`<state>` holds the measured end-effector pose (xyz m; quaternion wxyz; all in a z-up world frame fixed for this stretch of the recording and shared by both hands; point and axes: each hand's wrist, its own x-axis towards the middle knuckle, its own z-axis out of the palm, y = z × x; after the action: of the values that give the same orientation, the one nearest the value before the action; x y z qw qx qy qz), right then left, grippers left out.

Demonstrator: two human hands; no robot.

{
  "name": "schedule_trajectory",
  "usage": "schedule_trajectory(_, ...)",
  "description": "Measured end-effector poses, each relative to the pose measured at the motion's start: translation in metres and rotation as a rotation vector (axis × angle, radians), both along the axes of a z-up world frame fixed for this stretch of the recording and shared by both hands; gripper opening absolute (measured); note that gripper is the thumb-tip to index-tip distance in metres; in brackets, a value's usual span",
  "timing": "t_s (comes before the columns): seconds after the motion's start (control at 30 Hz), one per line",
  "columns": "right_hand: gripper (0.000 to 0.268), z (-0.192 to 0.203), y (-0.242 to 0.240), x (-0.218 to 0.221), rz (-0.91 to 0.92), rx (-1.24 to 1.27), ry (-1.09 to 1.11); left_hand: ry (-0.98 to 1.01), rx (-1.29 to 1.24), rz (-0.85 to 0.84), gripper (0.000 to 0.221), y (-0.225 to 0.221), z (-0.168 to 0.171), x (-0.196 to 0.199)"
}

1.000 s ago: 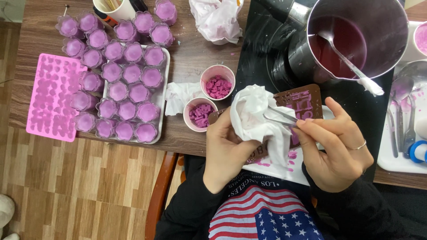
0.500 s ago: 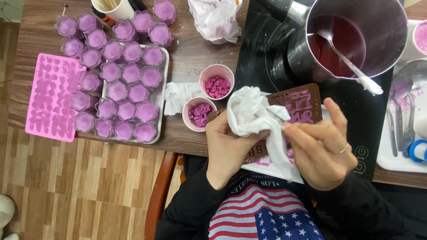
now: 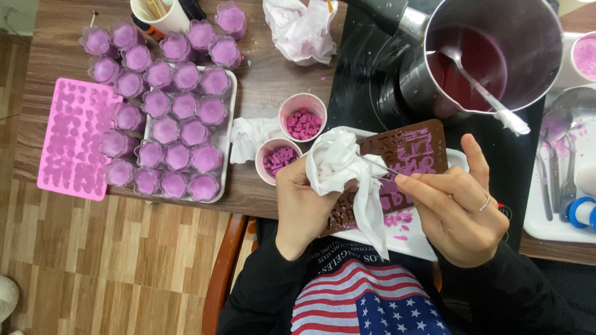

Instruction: Remove small purple wax shapes from a brown silicone alphabet and number mold using tweezers.

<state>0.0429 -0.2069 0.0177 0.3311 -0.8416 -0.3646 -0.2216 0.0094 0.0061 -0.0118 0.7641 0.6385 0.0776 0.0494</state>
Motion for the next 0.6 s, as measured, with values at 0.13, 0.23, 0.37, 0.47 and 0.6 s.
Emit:
schedule_trajectory(0.13,0.025,0.009,0.000,0.002,-0.010,0.020,-0.007,-0.016,-0.003,0.005,0.033,0.003,0.002,0.002)
schedule_trajectory(0.23,0.022,0.019,-0.005,0.005,-0.044,-0.010,0.004,-0.146,0.010,0.113,0.027,0.013,-0.003,0.004)
schedule_trajectory(0.37,0.016,0.017,-0.011,0.006,-0.082,0.226,0.250,-0.077,0.055,0.215,0.032,0.014,-0.003,0.006)
schedule_trajectory(0.47,0.013,0.007,-0.010,0.002,-0.025,0.398,0.423,-0.059,-0.026,0.051,0.036,0.001,0.007,0.009)
schedule_trajectory(0.6,0.011,-0.004,-0.004,-0.003,0.041,0.572,0.607,-0.064,0.023,-0.129,0.041,-0.017,0.011,0.006)
